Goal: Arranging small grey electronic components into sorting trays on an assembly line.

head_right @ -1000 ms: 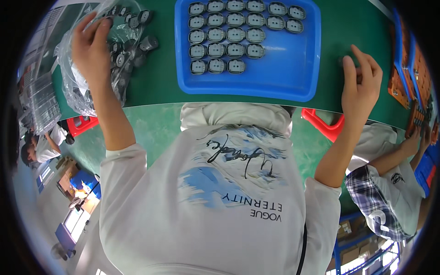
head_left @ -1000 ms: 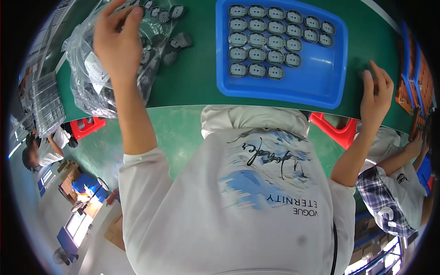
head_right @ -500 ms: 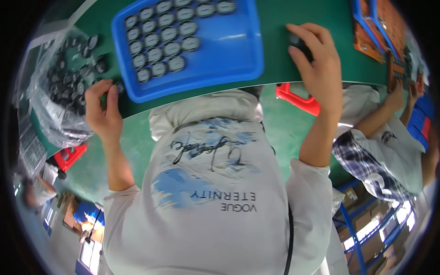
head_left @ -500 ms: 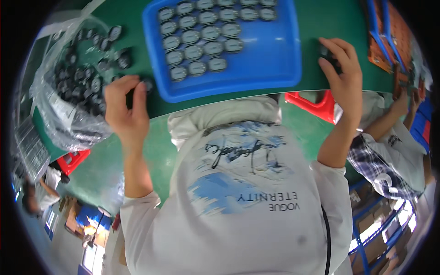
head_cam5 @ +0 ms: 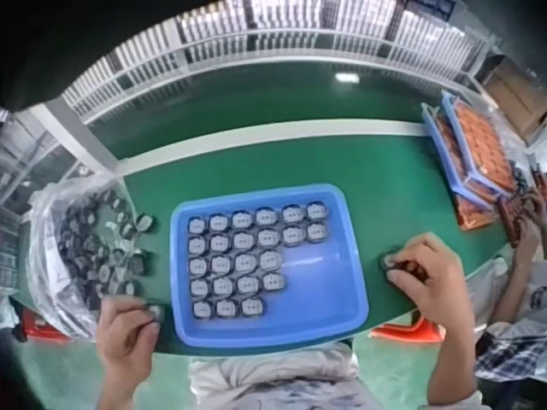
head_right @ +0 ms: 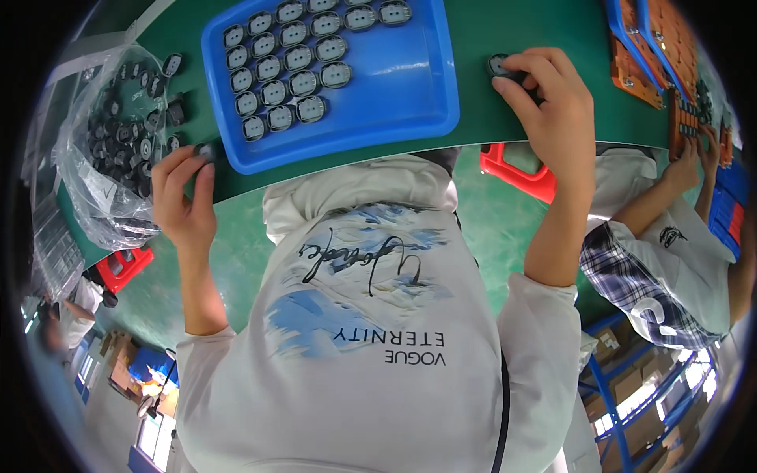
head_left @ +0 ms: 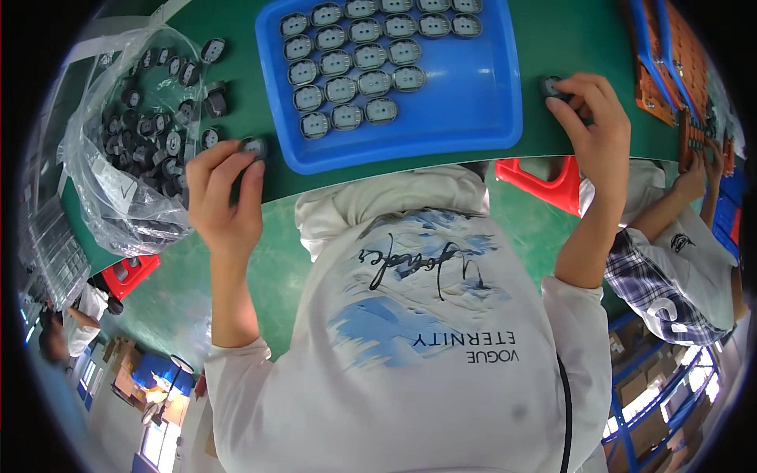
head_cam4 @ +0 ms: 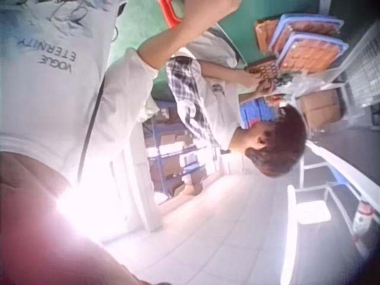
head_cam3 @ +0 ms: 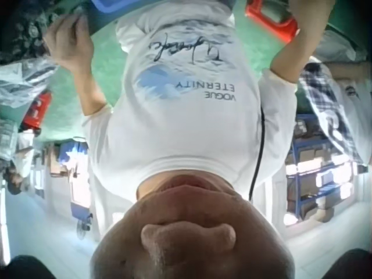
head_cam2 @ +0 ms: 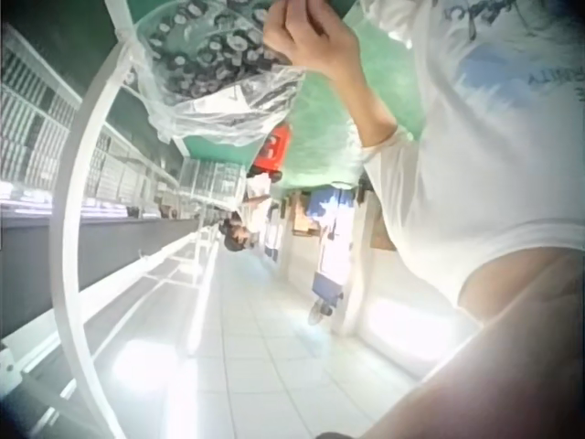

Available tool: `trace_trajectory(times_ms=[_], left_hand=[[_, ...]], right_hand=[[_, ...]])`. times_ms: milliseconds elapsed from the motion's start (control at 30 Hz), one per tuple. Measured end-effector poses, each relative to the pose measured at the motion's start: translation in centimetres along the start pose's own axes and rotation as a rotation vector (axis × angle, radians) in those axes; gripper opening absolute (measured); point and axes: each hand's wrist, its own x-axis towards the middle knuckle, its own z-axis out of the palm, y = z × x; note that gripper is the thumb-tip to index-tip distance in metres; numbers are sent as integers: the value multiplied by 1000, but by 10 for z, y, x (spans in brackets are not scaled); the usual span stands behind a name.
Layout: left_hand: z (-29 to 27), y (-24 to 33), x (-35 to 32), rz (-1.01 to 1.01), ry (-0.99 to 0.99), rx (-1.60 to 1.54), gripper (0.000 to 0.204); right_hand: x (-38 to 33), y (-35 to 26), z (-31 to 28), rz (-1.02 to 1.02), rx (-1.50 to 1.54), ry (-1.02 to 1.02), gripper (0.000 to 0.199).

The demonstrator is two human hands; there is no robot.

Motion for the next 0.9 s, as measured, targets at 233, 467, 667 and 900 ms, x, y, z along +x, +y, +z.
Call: trace_trajectory(times_ms=[233, 467, 667, 900], left_hand=[[21, 67, 77, 242, -5, -242, 21], [89, 103, 109, 280, -209, -105, 20], [104, 95, 115, 341, -176, -71, 17], [95, 100, 119, 280, -175, -33, 16]], right_hand=[[25, -23, 9, -258, 139, 177, 15], [40, -69, 15, -344, -17, -122, 17], [45, -9, 65, -791, 301, 318, 14], [37, -57, 16, -306, 20, -109, 13]])
